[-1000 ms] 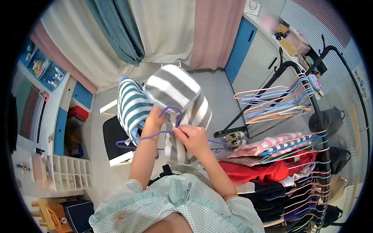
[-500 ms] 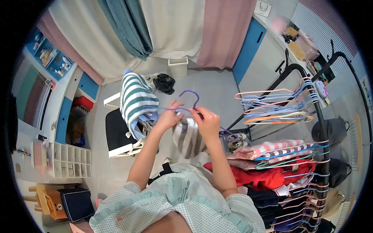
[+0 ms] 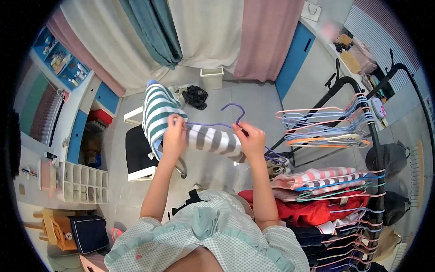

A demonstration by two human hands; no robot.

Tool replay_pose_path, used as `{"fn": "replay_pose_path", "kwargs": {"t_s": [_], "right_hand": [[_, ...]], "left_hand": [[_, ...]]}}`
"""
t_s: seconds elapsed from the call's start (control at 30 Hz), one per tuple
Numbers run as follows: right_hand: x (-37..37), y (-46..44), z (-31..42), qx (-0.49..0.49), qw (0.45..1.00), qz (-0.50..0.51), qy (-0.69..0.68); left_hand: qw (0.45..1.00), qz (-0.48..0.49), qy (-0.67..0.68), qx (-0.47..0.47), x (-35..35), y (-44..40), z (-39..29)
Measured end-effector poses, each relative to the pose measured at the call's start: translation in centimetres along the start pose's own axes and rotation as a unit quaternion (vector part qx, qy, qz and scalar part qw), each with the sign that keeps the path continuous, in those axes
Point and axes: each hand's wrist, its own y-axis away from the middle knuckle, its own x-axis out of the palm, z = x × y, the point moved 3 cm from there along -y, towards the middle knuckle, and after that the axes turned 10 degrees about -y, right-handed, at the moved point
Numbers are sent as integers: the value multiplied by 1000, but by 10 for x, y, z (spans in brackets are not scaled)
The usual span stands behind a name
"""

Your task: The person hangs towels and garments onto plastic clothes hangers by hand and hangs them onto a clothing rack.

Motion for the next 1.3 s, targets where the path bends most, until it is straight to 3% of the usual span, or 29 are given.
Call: {"fn": "replay_pose_path", "kwargs": {"t_s": [0.03,0.13,0.17,0.3,0.4,0.43,0.53,0.63,0.73,0.83,0.93,0.97,1.07,1.2,1.3], "right_hand": [[-1,-1,2,2,1000,11,-3],[-4,-4,13,48,997,31,-52],[-4,-6,15,43,997,32,-52],[3,-16,17,13,998,49,-39],[16,-25,34,-12,997,72,0],[20,-29,41,-19,996,80,17],[36,-38,50,-54,989,99,93],[48,-44,40,-40,986,126,105],[53,-41,44,-135,989,29,61],[52,-28,25,-163,981,-99,40],[60,-4,-11,-66,983,-169,-4],[65,1,-19,-41,990,-132,19],[97,10,-40,105,959,-18,-262],[109,9,-16,98,964,90,-230],[114,1,7,83,964,39,-249]], "left_hand": [[998,-4,-38,-41,-4,-2,2],[987,-81,-138,17,-15,-5,9],[989,-52,-139,3,-13,-4,17],[993,22,18,115,-25,-9,22],[973,144,-3,182,-22,-1,29],[969,223,24,104,-27,-2,27],[956,274,106,-3,-8,9,69],[971,207,123,-14,-14,22,78],[985,157,69,-15,-31,26,86],[991,123,38,-40,-45,29,112],[992,80,62,-79,-60,28,132],[992,79,49,-85,-65,27,136],[993,53,39,-99,-78,23,145],[994,59,30,-81,-90,16,150],[996,73,19,-52,-95,13,155]]}}
